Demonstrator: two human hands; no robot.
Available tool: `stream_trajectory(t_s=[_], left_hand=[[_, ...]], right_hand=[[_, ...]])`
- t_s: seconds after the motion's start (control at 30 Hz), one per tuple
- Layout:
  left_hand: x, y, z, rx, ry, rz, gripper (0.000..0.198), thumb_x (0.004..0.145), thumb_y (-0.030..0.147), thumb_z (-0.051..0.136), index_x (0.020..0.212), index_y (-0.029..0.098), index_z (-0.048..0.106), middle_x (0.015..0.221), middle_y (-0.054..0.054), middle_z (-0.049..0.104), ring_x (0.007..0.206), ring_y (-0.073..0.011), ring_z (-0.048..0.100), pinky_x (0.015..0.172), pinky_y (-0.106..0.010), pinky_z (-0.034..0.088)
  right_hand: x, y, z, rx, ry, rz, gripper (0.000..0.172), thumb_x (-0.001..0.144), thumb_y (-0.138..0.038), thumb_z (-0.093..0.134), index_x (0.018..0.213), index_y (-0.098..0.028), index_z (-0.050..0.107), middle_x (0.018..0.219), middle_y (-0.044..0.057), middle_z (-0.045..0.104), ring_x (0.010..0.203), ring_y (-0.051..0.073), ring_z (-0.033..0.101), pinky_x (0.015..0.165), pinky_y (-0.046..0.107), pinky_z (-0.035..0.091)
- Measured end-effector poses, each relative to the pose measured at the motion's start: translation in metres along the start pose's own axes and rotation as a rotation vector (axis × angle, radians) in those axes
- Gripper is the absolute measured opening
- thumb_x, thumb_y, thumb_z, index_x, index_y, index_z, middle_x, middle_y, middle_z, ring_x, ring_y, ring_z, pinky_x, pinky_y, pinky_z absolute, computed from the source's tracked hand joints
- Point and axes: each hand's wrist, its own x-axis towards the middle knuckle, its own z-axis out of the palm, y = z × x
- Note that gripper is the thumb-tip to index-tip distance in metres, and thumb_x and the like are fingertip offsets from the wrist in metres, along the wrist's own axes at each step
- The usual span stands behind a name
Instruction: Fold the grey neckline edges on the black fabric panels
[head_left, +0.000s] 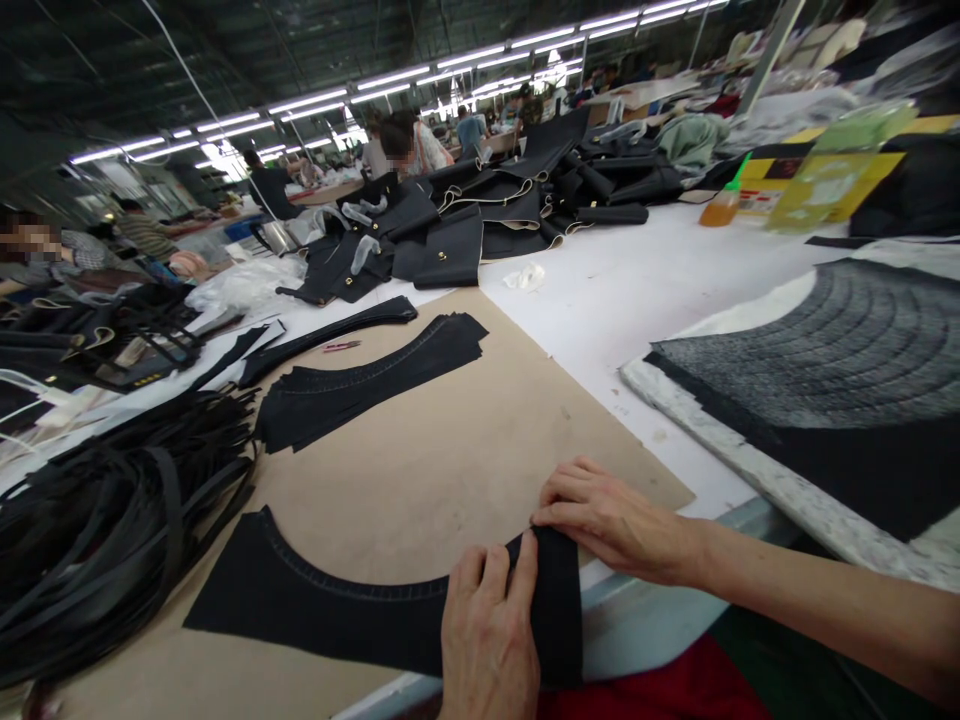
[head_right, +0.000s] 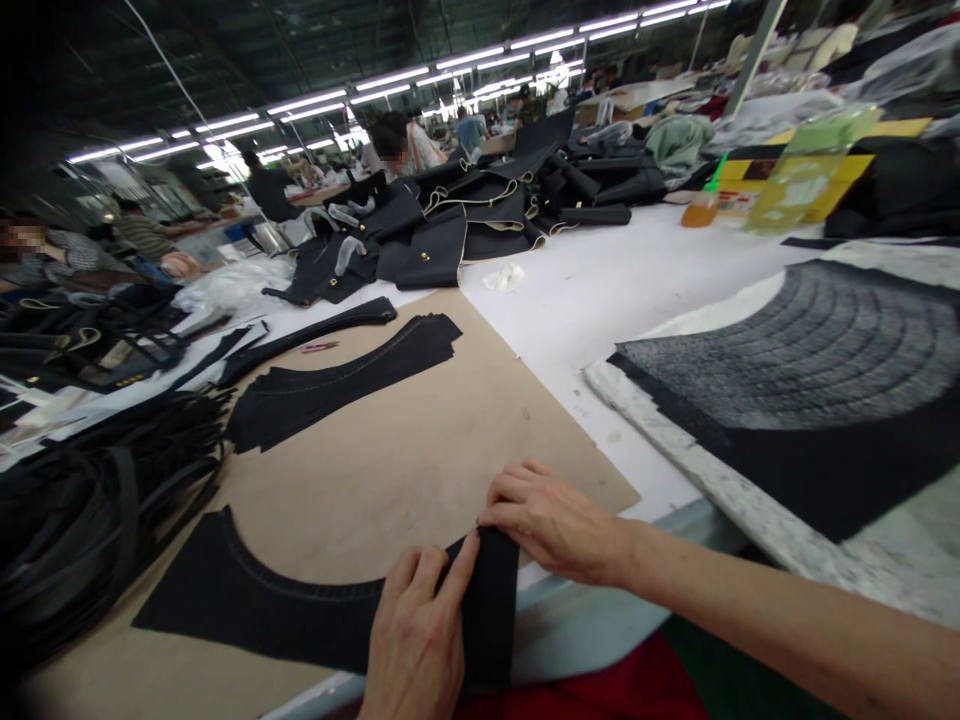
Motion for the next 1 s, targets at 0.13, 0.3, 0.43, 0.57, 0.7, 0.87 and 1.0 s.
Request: stream_trajectory(t_s=[0.13, 0.3, 0.43, 0.57, 0.7, 0.87, 1.0], left_hand=[[0.004, 0.003, -0.005, 0.045, -0.027, -0.014, 0.062, 0.079, -0.001, 0.047, 0.136, 0.023, 0.047, 0.1, -0.005, 0.055, 0.087, -0.022, 0.045, 0.081, -0.039, 0.042], [0.007, 0.006, -0.006, 0.134, -0.017, 0.021, 0.067, 0.073, -0.001, 0.052, 0.136, 0.023, 0.048, 0.099, -0.006, 0.054, 0.087, -0.0229, 0.044, 0.079, -0.039, 0.041], [0.008, 0.007, -0.003, 0.186, -0.006, 0.036, 0.07, 0.071, 0.0, 0.053, 0.137, 0.022, 0.046, 0.097, -0.006, 0.054, 0.086, -0.0234, 0.044, 0.078, -0.039, 0.041], [0.01, 0.008, -0.001, 0.208, -0.011, 0.034, 0.071, 0.069, 0.0, 0.054, 0.136, 0.024, 0.047, 0.094, -0.005, 0.054, 0.084, -0.0236, 0.044, 0.076, -0.039, 0.041], [0.016, 0.013, -0.004, 0.234, -0.006, 0.037, 0.066, 0.072, 0.002, 0.053, 0.134, 0.025, 0.048, 0.098, -0.006, 0.056, 0.085, -0.0239, 0.046, 0.076, -0.039, 0.043], [0.021, 0.015, -0.014, 0.172, -0.011, 0.027, 0.06, 0.08, 0.005, 0.049, 0.135, 0.029, 0.046, 0.099, -0.006, 0.059, 0.083, -0.024, 0.051, 0.075, -0.039, 0.047], [0.005, 0.001, -0.02, -0.062, 0.127, -0.08, 0.045, 0.086, 0.006, 0.043, 0.128, 0.021, 0.051, 0.093, -0.007, 0.059, 0.081, -0.0215, 0.054, 0.072, -0.036, 0.047]], right_hand=[[-0.002, 0.001, 0.002, 0.022, 0.039, 0.05, 0.026, 0.099, -0.02, 0.037, 0.107, -0.021, 0.062, 0.097, 0.006, 0.058, 0.091, 0.019, 0.05, 0.084, 0.037, 0.036], [-0.002, 0.001, 0.002, 0.05, 0.056, 0.081, 0.023, 0.097, -0.017, 0.041, 0.107, -0.021, 0.062, 0.097, 0.006, 0.058, 0.091, 0.019, 0.049, 0.085, 0.037, 0.036], [-0.004, 0.002, 0.003, 0.063, 0.061, 0.096, 0.023, 0.097, -0.017, 0.042, 0.107, -0.021, 0.062, 0.098, 0.005, 0.058, 0.092, 0.019, 0.049, 0.084, 0.036, 0.036], [-0.004, 0.002, 0.005, 0.062, 0.07, 0.101, 0.023, 0.097, -0.017, 0.041, 0.107, -0.022, 0.061, 0.098, 0.005, 0.058, 0.092, 0.019, 0.049, 0.085, 0.036, 0.036], [-0.001, 0.0, 0.004, 0.069, 0.084, 0.093, 0.024, 0.097, -0.016, 0.039, 0.107, -0.021, 0.061, 0.096, 0.005, 0.058, 0.091, 0.019, 0.05, 0.082, 0.036, 0.037], [-0.001, 0.002, 0.006, 0.101, 0.075, 0.112, 0.027, 0.098, -0.018, 0.036, 0.109, -0.021, 0.06, 0.095, 0.006, 0.057, 0.09, 0.019, 0.051, 0.081, 0.036, 0.038], [-0.002, 0.005, 0.008, 0.173, 0.149, 0.155, 0.029, 0.098, -0.018, 0.034, 0.116, -0.021, 0.057, 0.103, 0.007, 0.057, 0.098, 0.019, 0.052, 0.086, 0.034, 0.041]])
